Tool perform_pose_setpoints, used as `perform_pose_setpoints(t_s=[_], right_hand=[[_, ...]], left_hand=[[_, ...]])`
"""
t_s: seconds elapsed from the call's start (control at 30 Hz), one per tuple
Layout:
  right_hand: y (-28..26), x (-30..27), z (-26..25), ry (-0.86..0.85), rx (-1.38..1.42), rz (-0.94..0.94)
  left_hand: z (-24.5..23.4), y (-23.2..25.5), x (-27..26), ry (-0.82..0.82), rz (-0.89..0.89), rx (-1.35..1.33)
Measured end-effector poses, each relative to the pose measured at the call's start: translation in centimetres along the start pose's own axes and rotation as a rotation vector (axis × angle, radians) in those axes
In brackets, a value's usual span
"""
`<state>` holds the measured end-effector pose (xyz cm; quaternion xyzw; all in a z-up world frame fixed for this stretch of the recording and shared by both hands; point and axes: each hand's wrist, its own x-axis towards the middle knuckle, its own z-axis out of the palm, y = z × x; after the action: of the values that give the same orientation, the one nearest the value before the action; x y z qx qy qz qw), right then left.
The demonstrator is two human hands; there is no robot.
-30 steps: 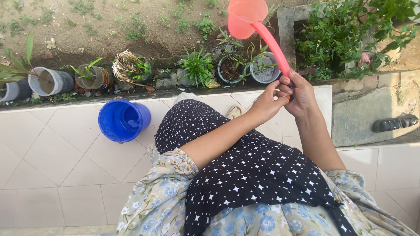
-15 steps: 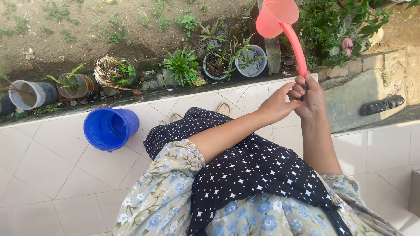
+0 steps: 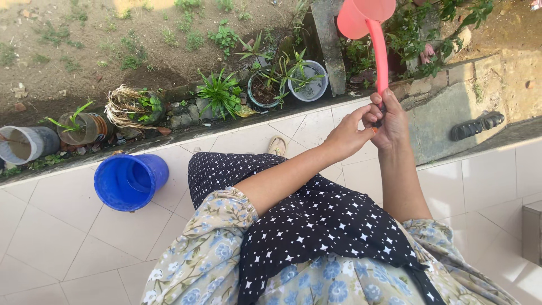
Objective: The person pours water from a blue bucket onto various potted plants using a pink plastic ladle and then uses a pair of shears to prune stems and leaves from the plants.
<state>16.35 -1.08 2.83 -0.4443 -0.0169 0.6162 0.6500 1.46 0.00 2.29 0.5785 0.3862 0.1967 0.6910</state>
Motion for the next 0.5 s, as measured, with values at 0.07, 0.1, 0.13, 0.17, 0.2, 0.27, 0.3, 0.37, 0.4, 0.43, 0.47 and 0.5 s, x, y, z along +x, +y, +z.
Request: perform_pose_setpoints(t_s=[0.07,0.1,0.13,0.17,0.2,0.27,0.3,0.37,0.4,0.43,0.47,0.5], right_hand=[[0.3,-0.1,0.6,-0.054,-0.014,0.044],[0.7,-0.2,0.8,-0.052,-0.012,0.039],[1.1,-0.2,1.0,-0.070,-0.030,0.069],[1.4,-0.2,1.2,-0.088,-0.049,0.099],[1.8,-0.2,1.4,-0.087,-0.047,0.095],[2.7,0.0,2.1,-0.104,-0.030,0.155],[2.9,-0.1,2.4,-0.106,-0.030,0.157],[3.2,-0.2,3.3,-0.068,-0.119,0.181],[3.4,-0.1,3.7,-0.075,-0.120,0.189],[3.5,0.0,4.1,-0.092,-0.116,0.194],[3.7,0.1,4.5,-0.108,-0.111,0.198],[3.8,0.2,4.7,-0.115,-0.116,0.207]], left_hand=[[-0.6,-0.1,-0.2,0.024,0.130,-0.131],[-0.9,-0.2,-0.4,0.019,0.131,-0.130],[-1.3,-0.3,-0.7,0.024,0.041,-0.128],[-1.7,-0.4,-0.9,0.029,-0.049,-0.125],[-2.1,-0.6,-1.1,0.025,-0.047,-0.124],[-2.7,-1.0,-1.3,0.150,-0.030,-0.048],[-2.9,-1.3,-1.4,0.153,-0.032,-0.047],[-3.4,-1.9,-1.7,0.211,-0.012,-0.062],[-3.6,-2.1,-1.7,0.222,-0.015,-0.061],[-3.8,-2.2,-1.8,0.231,-0.028,-0.085],[-4.1,-2.2,-1.9,0.240,-0.040,-0.109],[-4.4,-2.2,-2.0,0.251,-0.041,-0.111]])
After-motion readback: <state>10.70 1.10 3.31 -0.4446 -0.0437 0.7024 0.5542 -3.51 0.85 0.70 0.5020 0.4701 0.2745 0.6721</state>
